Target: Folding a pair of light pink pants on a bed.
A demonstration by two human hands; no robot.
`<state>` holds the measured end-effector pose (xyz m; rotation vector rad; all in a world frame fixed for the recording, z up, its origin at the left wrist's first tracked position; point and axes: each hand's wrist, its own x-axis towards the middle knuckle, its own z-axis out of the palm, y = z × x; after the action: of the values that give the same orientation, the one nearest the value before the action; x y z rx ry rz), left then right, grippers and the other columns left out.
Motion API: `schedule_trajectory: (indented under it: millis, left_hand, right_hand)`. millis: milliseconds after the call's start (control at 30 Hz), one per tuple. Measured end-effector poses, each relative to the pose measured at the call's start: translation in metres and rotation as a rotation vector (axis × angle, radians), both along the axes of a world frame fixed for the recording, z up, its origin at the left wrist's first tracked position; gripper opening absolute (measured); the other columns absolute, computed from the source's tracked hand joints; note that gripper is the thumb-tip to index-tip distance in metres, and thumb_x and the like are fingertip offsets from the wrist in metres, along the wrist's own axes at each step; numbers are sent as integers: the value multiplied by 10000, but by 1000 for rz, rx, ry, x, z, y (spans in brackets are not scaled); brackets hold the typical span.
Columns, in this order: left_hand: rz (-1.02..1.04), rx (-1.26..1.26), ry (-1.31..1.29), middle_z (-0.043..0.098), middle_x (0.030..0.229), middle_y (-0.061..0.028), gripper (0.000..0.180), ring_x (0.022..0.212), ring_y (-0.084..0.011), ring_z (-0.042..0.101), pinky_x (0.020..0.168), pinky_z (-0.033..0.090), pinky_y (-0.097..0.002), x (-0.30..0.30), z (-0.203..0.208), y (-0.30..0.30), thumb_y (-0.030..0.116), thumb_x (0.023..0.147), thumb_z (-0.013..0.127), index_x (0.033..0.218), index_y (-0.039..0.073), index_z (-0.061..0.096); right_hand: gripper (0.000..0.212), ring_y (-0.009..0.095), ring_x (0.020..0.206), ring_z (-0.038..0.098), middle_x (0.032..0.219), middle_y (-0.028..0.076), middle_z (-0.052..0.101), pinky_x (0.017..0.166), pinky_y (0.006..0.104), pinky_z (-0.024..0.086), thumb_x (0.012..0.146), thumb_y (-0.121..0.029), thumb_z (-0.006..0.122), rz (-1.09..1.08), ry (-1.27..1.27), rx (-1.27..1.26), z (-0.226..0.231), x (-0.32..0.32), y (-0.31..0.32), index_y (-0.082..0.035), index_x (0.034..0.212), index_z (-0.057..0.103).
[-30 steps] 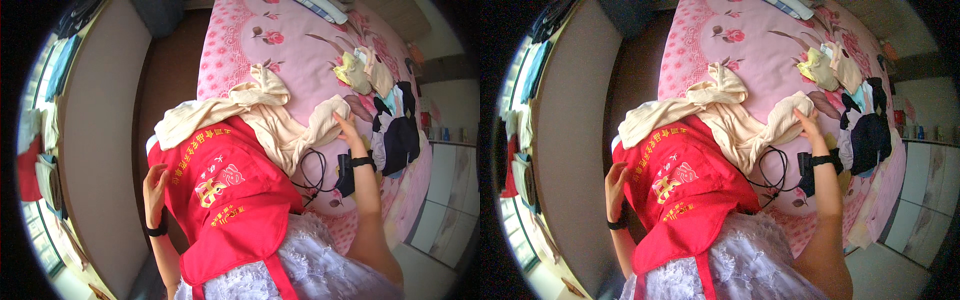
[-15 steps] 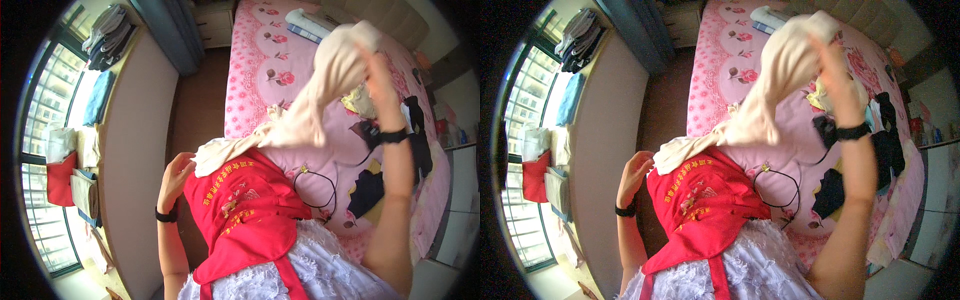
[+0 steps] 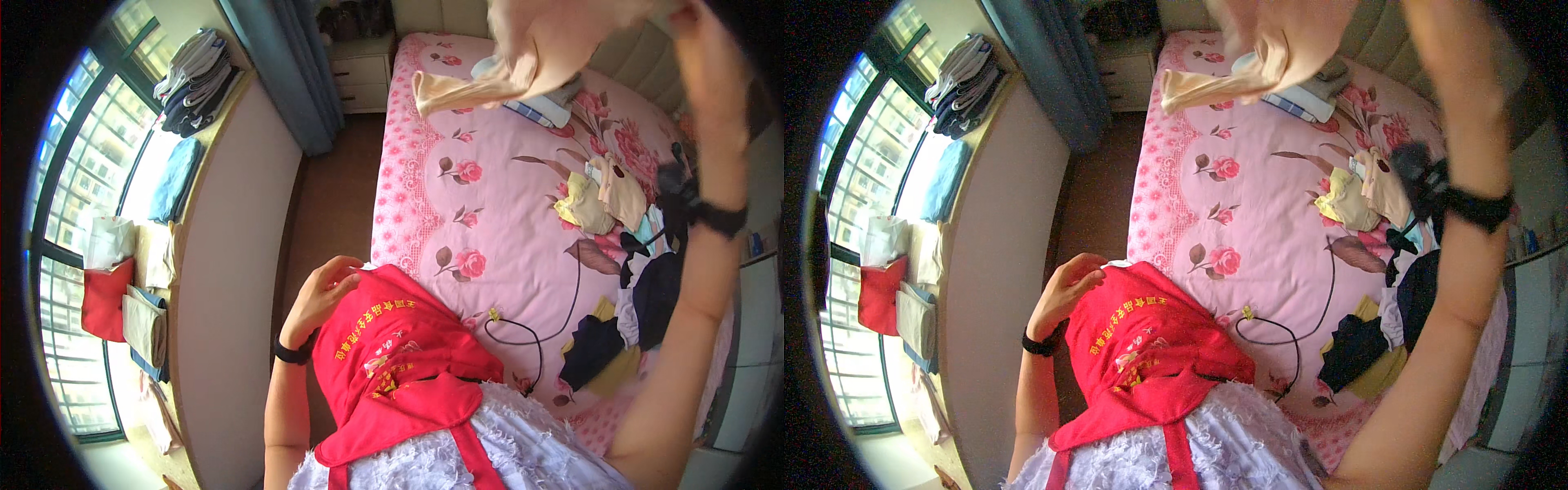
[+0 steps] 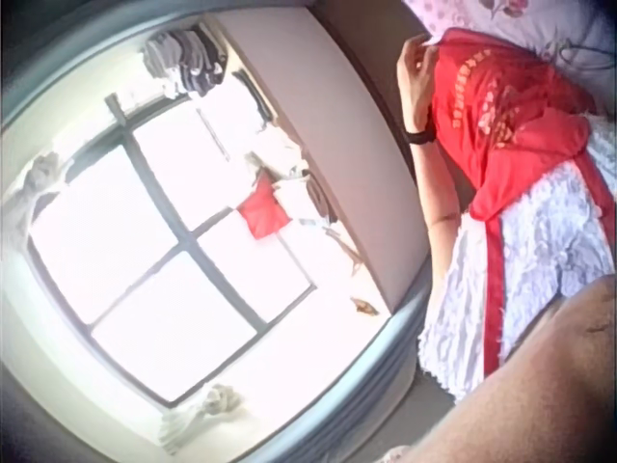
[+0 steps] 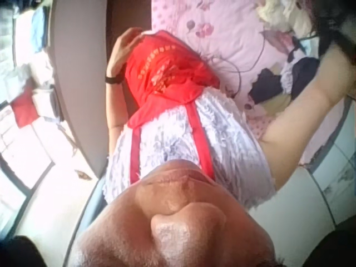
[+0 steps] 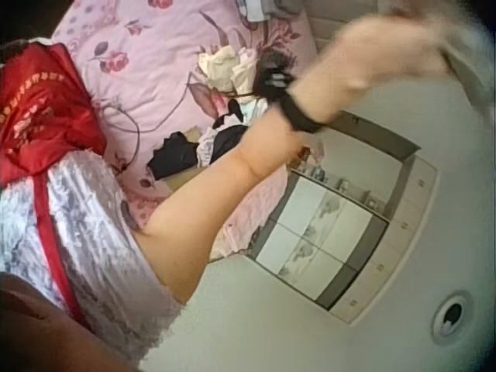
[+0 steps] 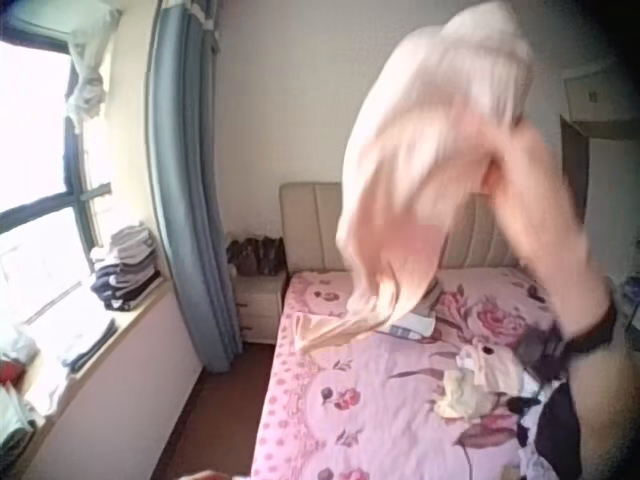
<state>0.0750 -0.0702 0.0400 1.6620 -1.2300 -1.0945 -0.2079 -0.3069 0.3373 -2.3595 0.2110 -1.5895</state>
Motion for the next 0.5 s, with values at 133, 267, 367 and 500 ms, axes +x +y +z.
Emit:
schedule_trajectory:
  millis: [133,267,367,500]
  left_hand:
    - [3,-25,320,620,1072,-100,434,982,-183,597,867,480,-338,-15,25,-5,381,966,507,1253,56,502]
    - [58,75,1118,552,1207,-95,488,1060,-235,572,906,479,-402,-43,24,-22,440,995,400,1352,108,391]
    - [226,-5,1257,563,1107,-92,463,1037,-204,580,816,512,-358,-59,-16,-34,271,968,528,1382,133,371]
    - [239,-4,1201,591,1087,-88,416,934,-185,617,822,532,-305,-44,-38,-21,24,875,522,1281,45,432]
  right_hand:
    - [374,147,902,611,1004,69,664,766,306,495,821,-163,718,-159,252,432,-110,24,8,52,1101,598]
    - [487,315,1106,542,1149,155,548,885,396,461,749,45,644,130,282,310,-271,56,59,-29,1205,493]
    - [536,383,1177,472,1173,207,502,953,436,430,676,18,664,244,657,247,-325,71,110,-27,1184,500]
    - [381,340,1109,541,1126,188,549,914,406,463,739,-23,680,483,708,406,-299,66,114,-18,1100,557]
